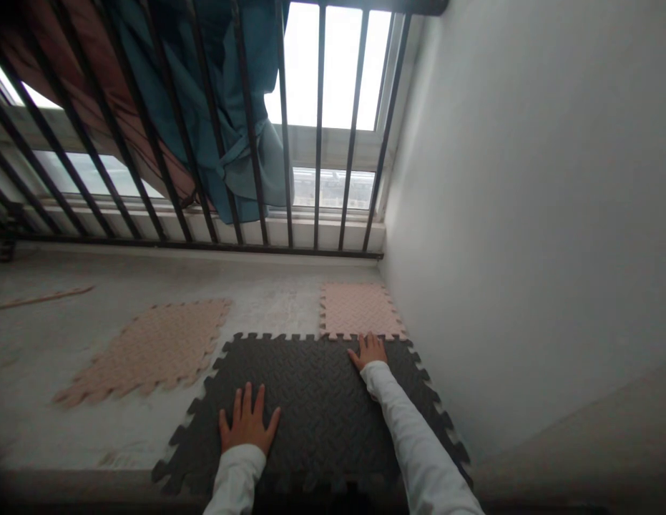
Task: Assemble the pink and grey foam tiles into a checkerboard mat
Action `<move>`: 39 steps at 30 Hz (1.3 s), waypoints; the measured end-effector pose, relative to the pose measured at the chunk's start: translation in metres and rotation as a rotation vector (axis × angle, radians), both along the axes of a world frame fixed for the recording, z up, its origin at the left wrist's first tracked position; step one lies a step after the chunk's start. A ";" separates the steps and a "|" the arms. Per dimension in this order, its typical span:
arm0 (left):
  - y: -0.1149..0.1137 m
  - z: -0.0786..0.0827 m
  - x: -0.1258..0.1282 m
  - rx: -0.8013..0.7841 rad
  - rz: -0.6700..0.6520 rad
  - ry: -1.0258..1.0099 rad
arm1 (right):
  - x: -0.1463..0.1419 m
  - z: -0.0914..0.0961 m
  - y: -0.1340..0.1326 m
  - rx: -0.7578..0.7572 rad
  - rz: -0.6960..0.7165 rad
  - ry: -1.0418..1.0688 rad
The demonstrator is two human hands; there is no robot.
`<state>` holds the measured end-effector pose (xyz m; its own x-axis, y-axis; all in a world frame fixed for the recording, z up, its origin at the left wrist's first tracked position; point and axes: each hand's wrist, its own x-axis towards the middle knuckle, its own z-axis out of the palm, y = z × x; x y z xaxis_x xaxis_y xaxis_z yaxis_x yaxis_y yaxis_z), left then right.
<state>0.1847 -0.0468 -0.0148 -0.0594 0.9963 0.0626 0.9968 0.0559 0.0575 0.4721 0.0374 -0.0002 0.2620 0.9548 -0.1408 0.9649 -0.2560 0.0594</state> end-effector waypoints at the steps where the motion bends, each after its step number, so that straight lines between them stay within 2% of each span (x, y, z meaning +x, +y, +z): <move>1: 0.000 0.000 0.000 -0.002 0.001 -0.002 | 0.003 0.001 0.002 -0.004 0.011 0.004; 4: 0.000 0.001 0.000 -0.007 0.004 -0.002 | 0.021 0.005 0.006 -0.002 -0.001 0.002; 9: -0.001 0.001 0.000 0.002 0.000 -0.007 | 0.051 -0.001 0.001 -0.002 -0.165 -0.050; 13: 0.000 0.000 0.000 0.003 0.005 -0.006 | 0.060 -0.007 -0.004 -0.007 -0.169 -0.051; 17: -0.001 0.000 0.001 0.007 0.004 -0.006 | 0.064 0.001 0.001 -0.005 -0.196 -0.055; 20: -0.001 0.000 0.001 0.014 0.008 -0.004 | 0.052 0.019 0.018 -0.010 -0.161 -0.029; 22: -0.001 0.000 0.001 0.013 0.016 -0.001 | 0.031 0.029 0.031 0.050 -0.089 -0.030; 24: 0.000 -0.001 0.001 0.012 0.018 0.001 | 0.001 0.031 0.041 0.156 0.021 -0.032; 26: 0.000 -0.002 0.001 0.015 0.016 0.001 | -0.031 0.022 0.043 0.189 0.154 0.004; 28: 0.001 -0.003 0.001 0.019 0.015 0.001 | -0.056 0.006 0.040 0.100 0.238 0.062; 30: 0.000 -0.004 0.002 0.016 0.017 -0.004 | -0.068 -0.007 0.039 -0.006 0.258 0.101; 32: -0.002 -0.004 0.003 0.000 0.026 -0.015 | -0.066 -0.012 0.041 -0.060 0.258 0.121; 35: 0.002 0.005 0.001 -0.051 0.024 -0.037 | -0.049 -0.004 0.046 -0.123 0.212 0.130; 39: 0.035 0.026 -0.028 -0.194 -0.116 -0.057 | -0.021 0.009 0.043 -0.093 -0.039 0.060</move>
<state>0.1569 -0.0119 0.0112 0.0582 0.9897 -0.1309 0.9926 -0.0434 0.1136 0.4515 0.0802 0.0088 0.2874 0.9261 -0.2444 0.9567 -0.2898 0.0268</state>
